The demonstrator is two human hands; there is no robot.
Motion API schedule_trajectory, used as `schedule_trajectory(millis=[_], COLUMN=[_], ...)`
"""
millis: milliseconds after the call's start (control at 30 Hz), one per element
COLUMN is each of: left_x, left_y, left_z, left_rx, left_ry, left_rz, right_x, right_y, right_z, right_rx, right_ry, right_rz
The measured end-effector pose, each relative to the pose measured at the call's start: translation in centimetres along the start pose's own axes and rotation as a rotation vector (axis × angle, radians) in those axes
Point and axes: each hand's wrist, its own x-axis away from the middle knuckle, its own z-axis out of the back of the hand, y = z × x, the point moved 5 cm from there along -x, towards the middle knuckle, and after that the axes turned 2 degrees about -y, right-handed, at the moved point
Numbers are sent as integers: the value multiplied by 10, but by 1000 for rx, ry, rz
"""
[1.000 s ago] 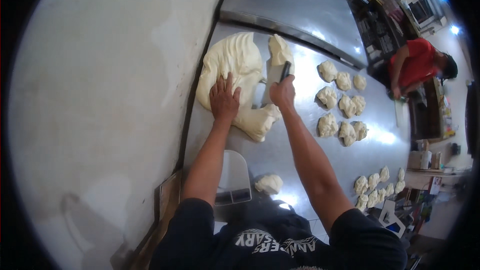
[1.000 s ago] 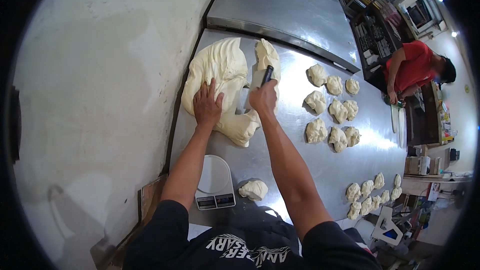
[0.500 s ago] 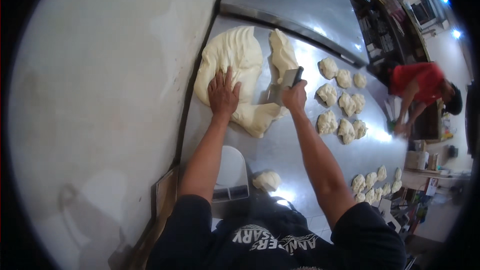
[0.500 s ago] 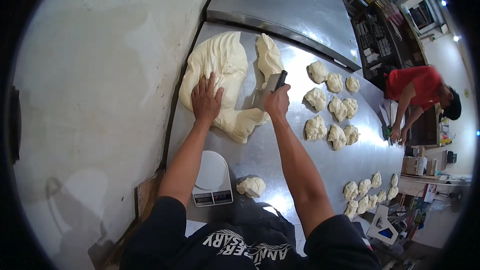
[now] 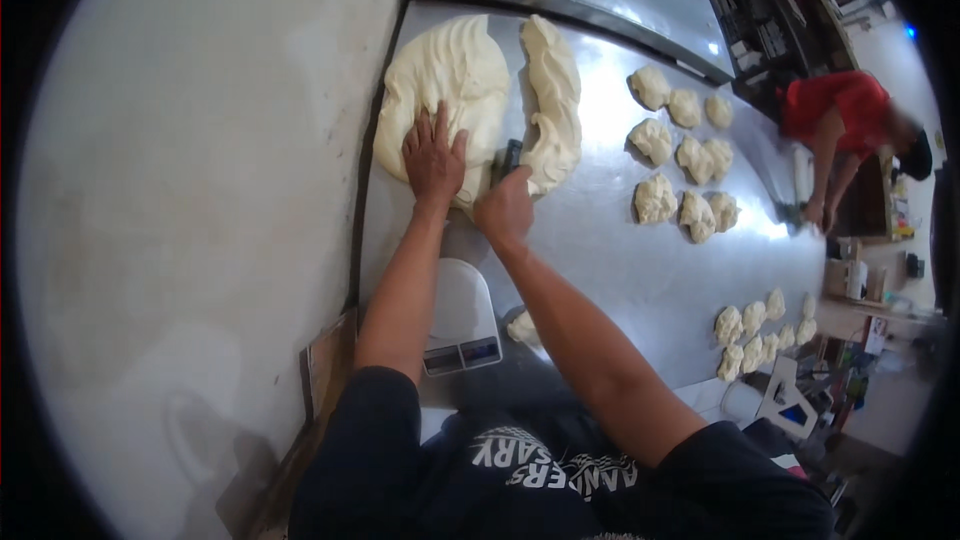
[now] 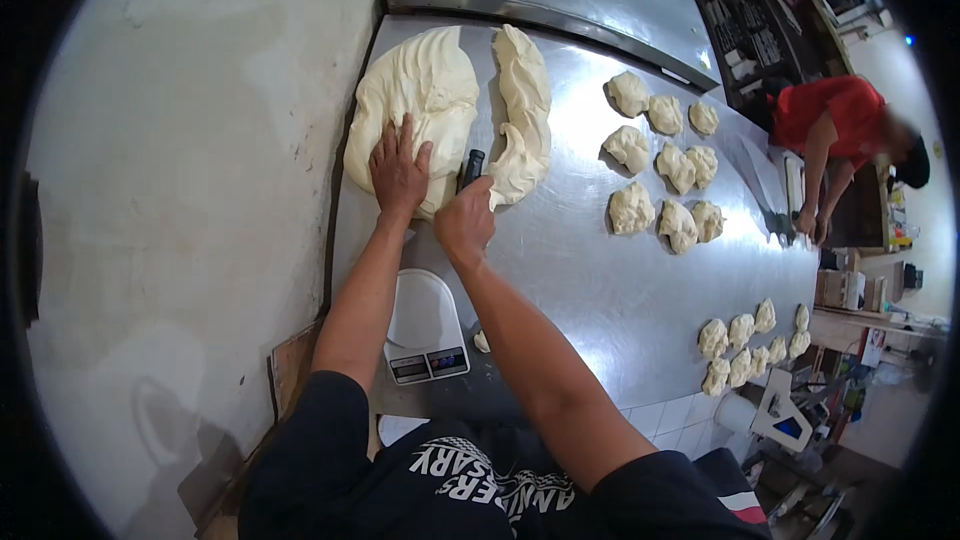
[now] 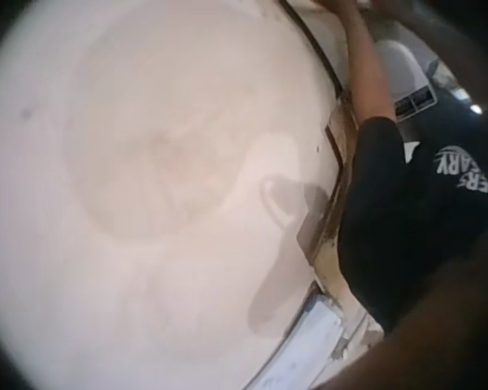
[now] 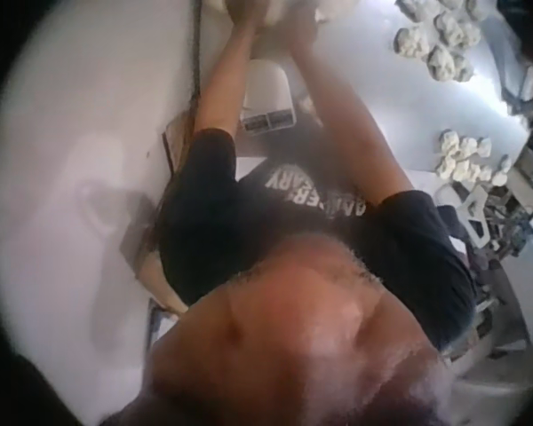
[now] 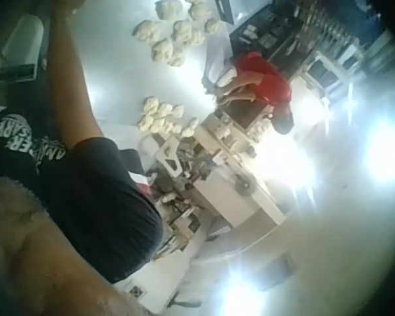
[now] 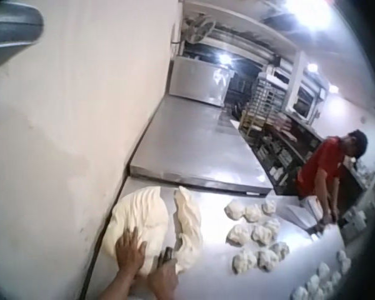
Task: The person portions dough by hand and with a bench scraper, weighing each piece on a scale and placing them into piles on a stainless steel table.
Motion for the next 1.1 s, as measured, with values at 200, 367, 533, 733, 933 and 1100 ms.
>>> schedule_trajectory(millis=[200,367,533,733,933,1100], left_x=[10,7,4,34,122,140], left_y=[-6,-13,-14,16,133,147], left_z=[0,0,4,20,10,-13], left_rx=[3,50,123,-135,468,246], left_ry=[-21,-47,-55,47,-154,-254], left_rz=[-24,-50,-55,-8,-57,148], right_x=[-13,-22,-31,-36,-121,-270], right_y=[-7,16,38,97,67,38], right_z=[-16,24,59,119,201,172], right_rx=[70,60,80,-490,-161,-165], right_ry=[41,-74,-146,-227,-62,-259], right_rz=[55,15,-72,-84,329,244])
